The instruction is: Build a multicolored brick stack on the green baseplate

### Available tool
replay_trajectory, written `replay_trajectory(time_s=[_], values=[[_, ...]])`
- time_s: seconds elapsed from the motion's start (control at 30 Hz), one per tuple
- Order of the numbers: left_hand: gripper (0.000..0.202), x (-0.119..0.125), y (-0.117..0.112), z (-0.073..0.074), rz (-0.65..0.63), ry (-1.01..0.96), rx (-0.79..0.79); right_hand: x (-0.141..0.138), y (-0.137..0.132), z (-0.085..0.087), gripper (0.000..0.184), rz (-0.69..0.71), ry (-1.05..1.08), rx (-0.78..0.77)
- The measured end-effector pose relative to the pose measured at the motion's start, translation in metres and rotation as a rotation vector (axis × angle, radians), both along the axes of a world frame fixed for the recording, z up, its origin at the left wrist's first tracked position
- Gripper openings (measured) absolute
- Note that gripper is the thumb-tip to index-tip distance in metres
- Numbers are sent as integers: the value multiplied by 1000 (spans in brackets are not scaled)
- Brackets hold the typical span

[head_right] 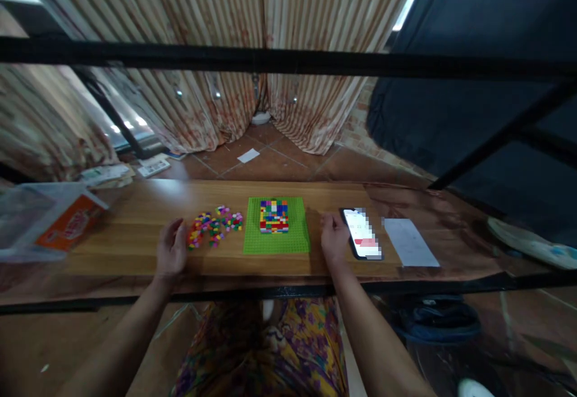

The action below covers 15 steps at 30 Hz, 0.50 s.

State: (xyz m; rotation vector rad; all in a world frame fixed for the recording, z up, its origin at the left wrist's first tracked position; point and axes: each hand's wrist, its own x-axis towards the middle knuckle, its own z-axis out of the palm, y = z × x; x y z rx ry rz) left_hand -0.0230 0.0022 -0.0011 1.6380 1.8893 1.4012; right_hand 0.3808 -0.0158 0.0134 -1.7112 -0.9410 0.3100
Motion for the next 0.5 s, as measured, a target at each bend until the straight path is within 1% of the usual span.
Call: replay_trajectory(time_s=[0.03,0.1,0.17,0.2,0.27,0.3,0.33,0.37,0.4,0.5], values=[[42,-7,2,1,11,29,-8,-3,-6,6,48,-19,43,25],[38,-22,6,3,44,112,-37,-16,-20,20,44,5,46,80],[35,-35,13,5,101,200,-75,-39,-36,34,40,98,45,115],[34,-39,17,5,132,239,-95,-54,-44,40,38,157,38,125],[33,-44,24,4,167,305,-130,-87,-57,47,31,429,-34,120],[33,-45,26,3,169,338,-144,-104,-61,47,28,565,-70,108],[33,-45,28,2,165,375,-157,-120,-63,46,25,670,-104,81],[32,-45,29,0,155,413,-168,-135,-64,42,24,745,-135,55],[32,-44,30,-1,146,450,-174,-149,-62,38,23,779,-160,28],[32,-42,30,-4,135,526,-176,-179,-45,22,25,789,-233,-13]])
